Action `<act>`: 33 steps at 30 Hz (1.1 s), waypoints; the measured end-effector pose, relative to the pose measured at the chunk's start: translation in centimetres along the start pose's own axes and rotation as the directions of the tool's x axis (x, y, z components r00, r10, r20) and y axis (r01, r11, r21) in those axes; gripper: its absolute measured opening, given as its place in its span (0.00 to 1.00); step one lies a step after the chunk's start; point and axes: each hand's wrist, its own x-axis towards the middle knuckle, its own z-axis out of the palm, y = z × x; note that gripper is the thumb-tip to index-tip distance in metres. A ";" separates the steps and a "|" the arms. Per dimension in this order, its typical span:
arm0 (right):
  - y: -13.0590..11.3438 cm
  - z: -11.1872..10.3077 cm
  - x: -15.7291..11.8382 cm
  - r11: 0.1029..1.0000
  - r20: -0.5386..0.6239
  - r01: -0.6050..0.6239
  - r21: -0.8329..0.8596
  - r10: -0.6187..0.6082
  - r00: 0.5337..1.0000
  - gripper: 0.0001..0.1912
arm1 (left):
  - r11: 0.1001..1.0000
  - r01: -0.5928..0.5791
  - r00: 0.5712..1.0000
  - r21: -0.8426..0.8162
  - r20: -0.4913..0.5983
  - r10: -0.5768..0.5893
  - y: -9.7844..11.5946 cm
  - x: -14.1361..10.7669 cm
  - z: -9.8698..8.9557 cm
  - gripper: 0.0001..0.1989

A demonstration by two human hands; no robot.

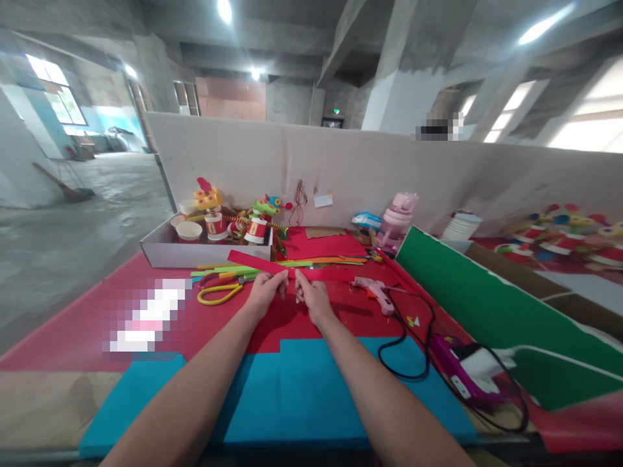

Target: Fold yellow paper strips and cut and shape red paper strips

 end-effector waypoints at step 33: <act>-0.2 0.1 -0.3 0.996 0.127 -0.054 0.068 0.045 0.991 0.23 | 0.996 0.085 0.996 -0.039 0.017 -0.084 -0.9 -0.1 -0.1 0.23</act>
